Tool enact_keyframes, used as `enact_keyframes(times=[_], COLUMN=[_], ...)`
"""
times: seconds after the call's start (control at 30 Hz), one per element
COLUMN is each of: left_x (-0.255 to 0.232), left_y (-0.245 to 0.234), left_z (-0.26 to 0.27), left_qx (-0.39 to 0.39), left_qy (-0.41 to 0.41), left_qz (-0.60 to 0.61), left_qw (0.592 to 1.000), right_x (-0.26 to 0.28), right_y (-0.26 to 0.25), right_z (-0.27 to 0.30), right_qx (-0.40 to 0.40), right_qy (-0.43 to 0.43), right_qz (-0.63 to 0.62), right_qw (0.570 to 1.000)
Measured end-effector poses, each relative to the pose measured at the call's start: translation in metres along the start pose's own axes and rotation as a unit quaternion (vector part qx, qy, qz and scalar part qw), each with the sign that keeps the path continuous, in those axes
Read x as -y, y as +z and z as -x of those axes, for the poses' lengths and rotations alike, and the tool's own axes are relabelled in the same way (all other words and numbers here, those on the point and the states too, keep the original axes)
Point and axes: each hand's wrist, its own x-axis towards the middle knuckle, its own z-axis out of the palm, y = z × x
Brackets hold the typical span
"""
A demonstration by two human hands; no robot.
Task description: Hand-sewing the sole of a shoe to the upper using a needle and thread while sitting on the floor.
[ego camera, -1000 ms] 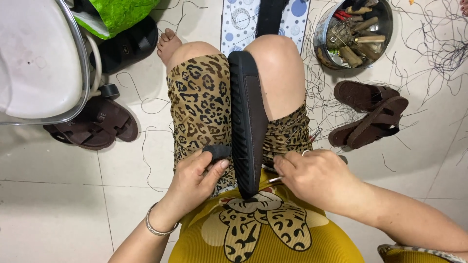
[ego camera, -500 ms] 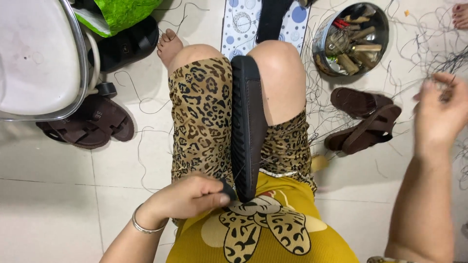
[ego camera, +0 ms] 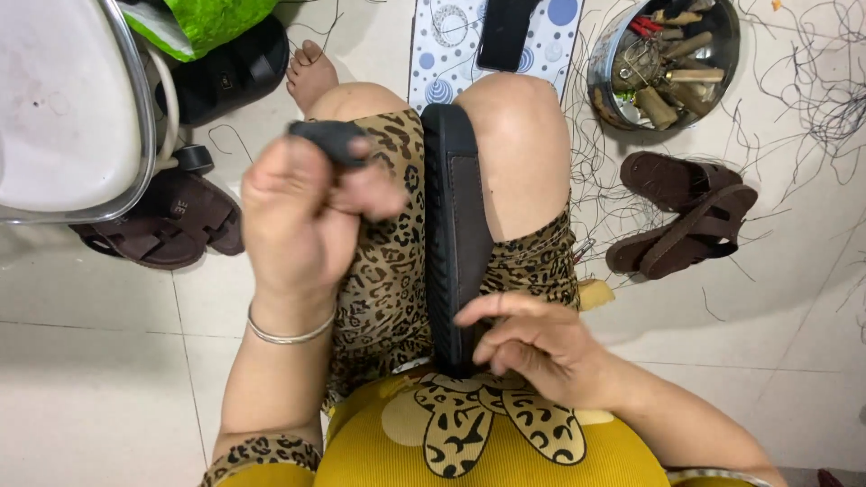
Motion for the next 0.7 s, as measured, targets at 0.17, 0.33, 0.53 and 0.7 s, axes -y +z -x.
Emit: enact_keyframes(times=[0.17, 0.33, 0.53, 0.7], left_x=[0.002, -0.012, -0.029, 0.008], left_y=[-0.049, -0.133, -0.076, 0.0], left_z=[0.012, 0.041, 0.067, 0.07], left_qx=[-0.146, -0.056, -0.137, 0.152], left_qy=[-0.043, -0.148, 0.098, -0.057], left_qz=[0.106, 0.103, -0.789, -0.519], left_qw=[0.983, 0.982, 0.591, 0.839], right_x=[-0.039, -0.034, -0.001, 0.013], right_y=[0.0, -0.054, -0.059, -0.031], right_z=[-0.018, 0.003, 0.025, 0.001], right_qx=[-0.051, -0.069, -0.154, 0.034], right_qy=[-0.052, 0.095, 0.101, -0.023], right_qz=[-0.189, -0.034, 0.43, 0.374], right_qw=[0.979, 0.992, 0.884, 0.927])
